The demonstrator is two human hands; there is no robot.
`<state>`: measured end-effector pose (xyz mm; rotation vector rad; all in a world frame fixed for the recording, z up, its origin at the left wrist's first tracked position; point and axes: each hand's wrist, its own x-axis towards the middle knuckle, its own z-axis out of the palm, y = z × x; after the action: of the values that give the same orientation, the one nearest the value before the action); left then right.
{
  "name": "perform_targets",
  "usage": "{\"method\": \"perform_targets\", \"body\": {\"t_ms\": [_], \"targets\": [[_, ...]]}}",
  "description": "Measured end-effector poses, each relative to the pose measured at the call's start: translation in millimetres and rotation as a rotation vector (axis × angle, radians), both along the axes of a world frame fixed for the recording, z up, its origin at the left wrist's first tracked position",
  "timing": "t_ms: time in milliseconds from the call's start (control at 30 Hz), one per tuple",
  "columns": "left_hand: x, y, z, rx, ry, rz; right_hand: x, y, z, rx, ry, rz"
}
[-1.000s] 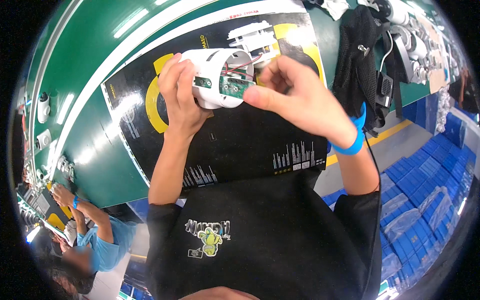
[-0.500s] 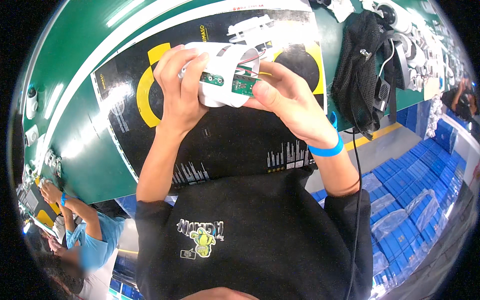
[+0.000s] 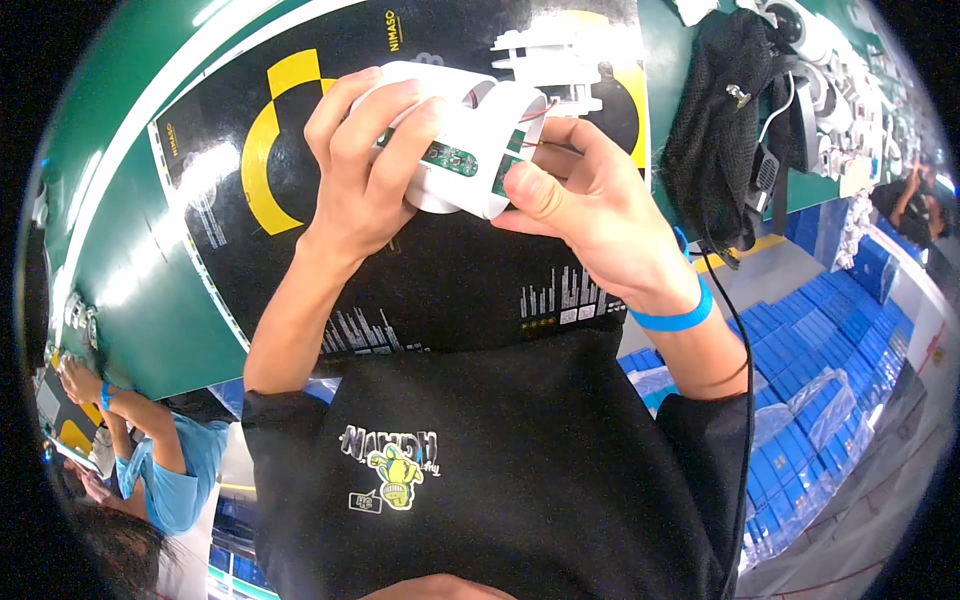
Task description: Assemble electronic components into a plastic housing on a factory production line.
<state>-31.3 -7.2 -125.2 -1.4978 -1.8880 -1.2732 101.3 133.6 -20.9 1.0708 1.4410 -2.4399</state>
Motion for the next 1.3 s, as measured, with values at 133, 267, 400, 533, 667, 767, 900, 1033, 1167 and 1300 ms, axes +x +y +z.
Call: {"method": "perform_targets", "body": {"t_ms": [133,267,400,533,667,767,900,1033,1167,1300], "targets": [[3.4,1.5,-1.4,-0.002,0.0,0.009,5.9,-16.5,-7.1,0.082,-0.043,-0.041],[3.3,-0.6,-0.9,0.011,0.04,-0.057,5.6,-38.8,-3.3,0.176,-0.055,-0.171],[10.1,-3.3,1.1,-0.042,0.058,-0.002,12.0,-64.9,-15.1,0.38,-0.079,-0.456],[13.2,-5.5,3.8,-0.06,0.17,0.028,19.4,-50.5,-13.3,-0.08,-0.045,-0.539],[16.2,-8.9,3.6,-0.077,0.081,-0.039,19.1,-42.3,-16.9,-0.392,-0.01,-0.348],[23.4,-10.7,8.4,-0.105,0.007,-0.061,30.6,-38.7,-28.2,-0.546,0.037,-0.374],[28.8,-22.4,13.6,-0.095,-0.069,-0.194,44.2,-50.9,-26.0,-0.679,0.045,-0.422],[36.2,-24.9,14.4,-0.057,-0.074,-0.317,60.6,-58.4,-22.1,-0.685,0.019,-0.336],[42.2,-19.7,17.0,-0.052,-0.174,-0.36,66.8,-66.0,-18.1,-0.571,-0.025,-0.314],[39.2,-19.5,7.3,-0.097,-0.194,-0.313,61.8,-70.5,-23.6,-0.42,-0.045,-0.354]]}}
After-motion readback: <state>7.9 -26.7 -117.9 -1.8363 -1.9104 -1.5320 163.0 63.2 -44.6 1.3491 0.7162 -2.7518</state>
